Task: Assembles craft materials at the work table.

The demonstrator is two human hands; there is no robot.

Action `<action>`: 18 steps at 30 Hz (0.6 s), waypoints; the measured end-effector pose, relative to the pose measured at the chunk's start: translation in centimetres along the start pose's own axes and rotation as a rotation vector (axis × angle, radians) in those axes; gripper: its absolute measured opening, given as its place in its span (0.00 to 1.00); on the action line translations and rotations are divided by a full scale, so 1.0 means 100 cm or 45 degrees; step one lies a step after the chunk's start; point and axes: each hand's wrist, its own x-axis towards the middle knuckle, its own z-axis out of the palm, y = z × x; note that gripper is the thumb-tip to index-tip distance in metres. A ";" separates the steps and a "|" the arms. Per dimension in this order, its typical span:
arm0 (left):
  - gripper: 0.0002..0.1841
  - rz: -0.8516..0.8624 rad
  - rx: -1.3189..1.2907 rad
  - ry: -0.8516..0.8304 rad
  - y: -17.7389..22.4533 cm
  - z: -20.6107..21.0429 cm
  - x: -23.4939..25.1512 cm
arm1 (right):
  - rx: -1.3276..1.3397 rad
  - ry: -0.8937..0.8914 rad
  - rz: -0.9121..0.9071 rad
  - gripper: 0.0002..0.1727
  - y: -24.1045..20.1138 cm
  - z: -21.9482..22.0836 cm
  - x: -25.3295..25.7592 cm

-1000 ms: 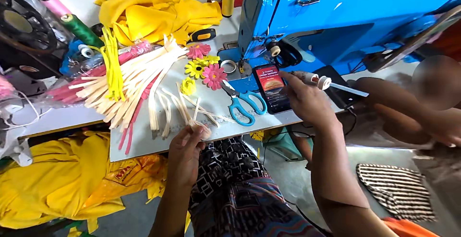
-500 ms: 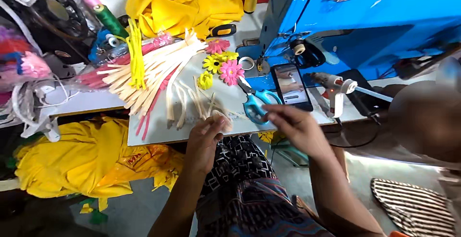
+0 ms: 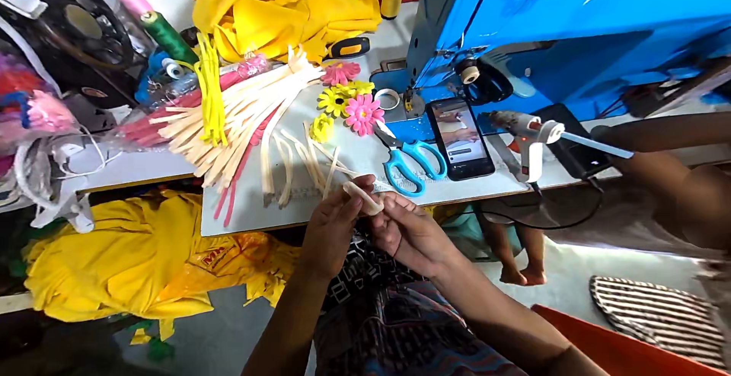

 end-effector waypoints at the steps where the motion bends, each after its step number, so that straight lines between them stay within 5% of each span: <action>1: 0.11 0.009 -0.029 -0.018 -0.002 0.000 0.001 | 0.064 -0.061 0.018 0.09 0.002 -0.001 0.000; 6: 0.10 0.035 -0.130 0.054 -0.003 0.004 0.002 | 0.267 -0.212 0.093 0.05 0.010 0.000 0.000; 13: 0.08 -0.064 -0.290 0.029 -0.010 0.014 0.000 | 0.640 -0.393 0.160 0.14 0.012 0.009 -0.002; 18: 0.11 0.213 -0.265 -0.165 -0.018 0.009 0.000 | 0.663 -0.425 0.206 0.13 0.011 0.011 -0.005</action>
